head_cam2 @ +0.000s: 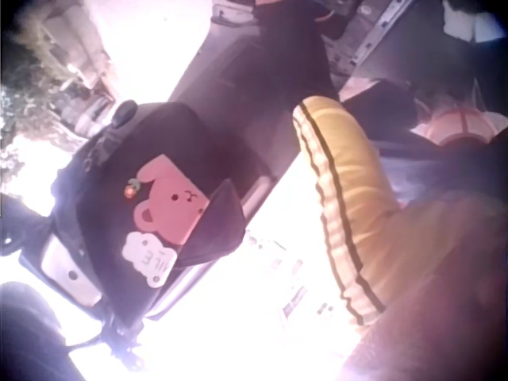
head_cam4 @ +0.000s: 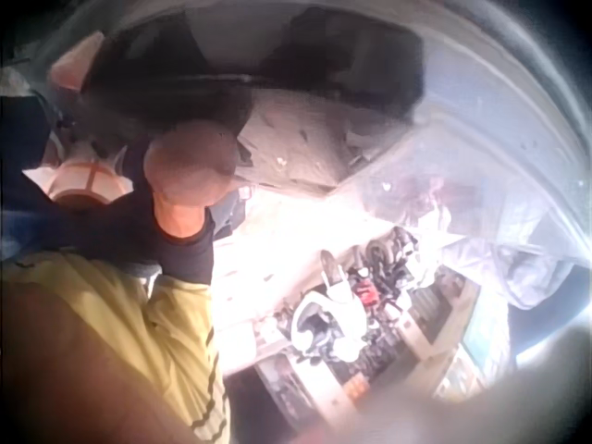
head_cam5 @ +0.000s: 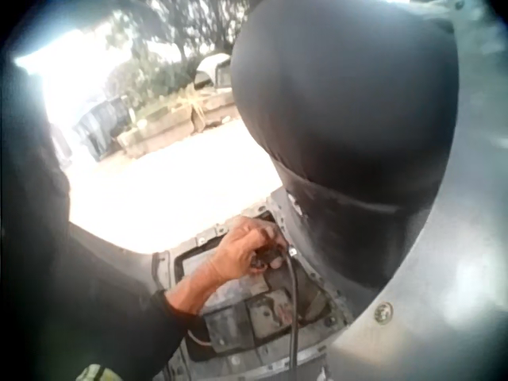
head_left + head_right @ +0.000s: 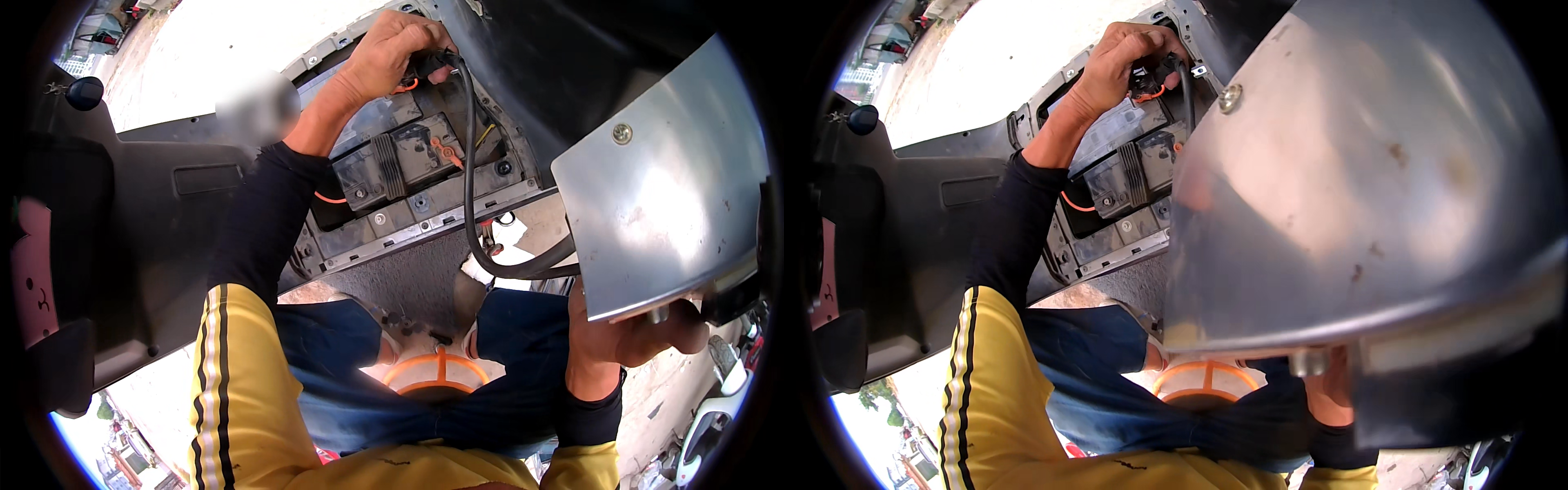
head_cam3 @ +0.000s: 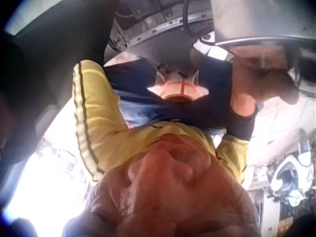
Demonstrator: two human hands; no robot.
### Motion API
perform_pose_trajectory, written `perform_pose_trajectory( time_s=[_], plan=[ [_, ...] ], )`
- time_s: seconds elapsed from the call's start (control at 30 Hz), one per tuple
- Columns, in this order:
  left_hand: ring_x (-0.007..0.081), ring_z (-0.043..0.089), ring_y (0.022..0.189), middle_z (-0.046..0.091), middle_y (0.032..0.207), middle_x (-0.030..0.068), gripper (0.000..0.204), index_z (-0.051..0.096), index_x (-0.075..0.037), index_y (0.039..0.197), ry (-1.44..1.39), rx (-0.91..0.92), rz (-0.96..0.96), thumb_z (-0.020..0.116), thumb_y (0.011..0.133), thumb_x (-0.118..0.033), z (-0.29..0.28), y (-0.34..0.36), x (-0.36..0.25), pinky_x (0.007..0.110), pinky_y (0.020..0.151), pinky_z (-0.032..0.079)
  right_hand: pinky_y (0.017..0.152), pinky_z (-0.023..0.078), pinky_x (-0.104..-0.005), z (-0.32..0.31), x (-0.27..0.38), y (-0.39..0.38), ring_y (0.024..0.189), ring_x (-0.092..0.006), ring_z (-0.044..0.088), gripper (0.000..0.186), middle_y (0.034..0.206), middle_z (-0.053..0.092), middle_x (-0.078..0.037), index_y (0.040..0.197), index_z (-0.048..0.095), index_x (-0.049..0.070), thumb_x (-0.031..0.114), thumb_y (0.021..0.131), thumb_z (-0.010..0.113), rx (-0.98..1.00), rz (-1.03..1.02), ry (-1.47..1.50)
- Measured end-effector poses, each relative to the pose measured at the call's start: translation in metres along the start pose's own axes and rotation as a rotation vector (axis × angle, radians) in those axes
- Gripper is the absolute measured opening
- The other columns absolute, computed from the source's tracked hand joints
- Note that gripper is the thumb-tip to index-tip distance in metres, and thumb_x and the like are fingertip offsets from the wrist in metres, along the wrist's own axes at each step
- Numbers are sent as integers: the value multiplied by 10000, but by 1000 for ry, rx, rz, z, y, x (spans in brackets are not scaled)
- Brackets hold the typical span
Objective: The person tests a scooter battery using a battery tester. They connect the tester to the battery terminals, observe the gauge, and then disconnect the tester.
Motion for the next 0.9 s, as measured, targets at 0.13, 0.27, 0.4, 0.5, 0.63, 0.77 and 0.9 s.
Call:
perform_pose_trajectory(
  time_s=[0.13,0.27,0.4,0.5,0.63,0.77,0.9],
  plan=[
    [153,655,706,677,789,138,464,663,128,895,-3,31,-34,390,938,-244,-1,-2,-8,249,681,503,749,572,-395,2,2,1,743,-264,667,654,879,703,-168,898,672,-6,642,820,643,-4,-54,24],
    [143,626,679,700,847,153,501,680,112,929,17,1,-47,375,933,-285,0,-3,-2,245,670,504,778,569,-392,3,2,1,790,-252,665,607,926,693,-158,958,650,-3,595,850,632,-11,-104,52],
    [125,605,658,704,801,125,514,695,92,959,35,27,-120,398,925,-327,-3,-5,1,244,611,493,808,565,-390,4,2,1,836,-241,663,563,973,683,-149,1018,628,0,547,881,620,-25,-149,77],
    [114,599,652,696,757,105,522,702,81,985,27,9,-130,416,914,-349,5,-7,-6,241,578,484,830,562,-388,5,1,0,871,-232,661,532,1008,675,-142,1062,612,3,511,904,612,-32,-178,111],
    [103,594,654,704,800,90,513,706,53,1031,-40,-52,-103,460,956,-391,5,-10,1,240,572,483,859,559,-385,8,-1,-1,917,-221,659,494,1055,665,-133,1122,590,6,463,935,600,-29,-214,159],
    [122,632,686,703,839,94,522,699,42,1051,-58,-85,-165,484,994,-430,4,-15,-4,253,612,511,889,555,-383,11,-3,-1,964,-210,657,460,1103,654,-124,1182,568,9,415,966,589,-36,-245,186],
    [190,677,985,714,1027,122,454,682,55,1110,-6,-80,-128,478,1043,-345,-2,-18,-10,318,943,503,918,551,-380,14,-5,-1,1010,-198,655,432,1150,644,-115,1241,547,13,367,997,577,-38,-287,226]
  ],
)
Point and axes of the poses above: each hand's wrist, its own y-axis towards the middle knuckle, its own z-axis out of the palm, x = y × z, the point moved 5 cm from there along y, towards the middle knuckle
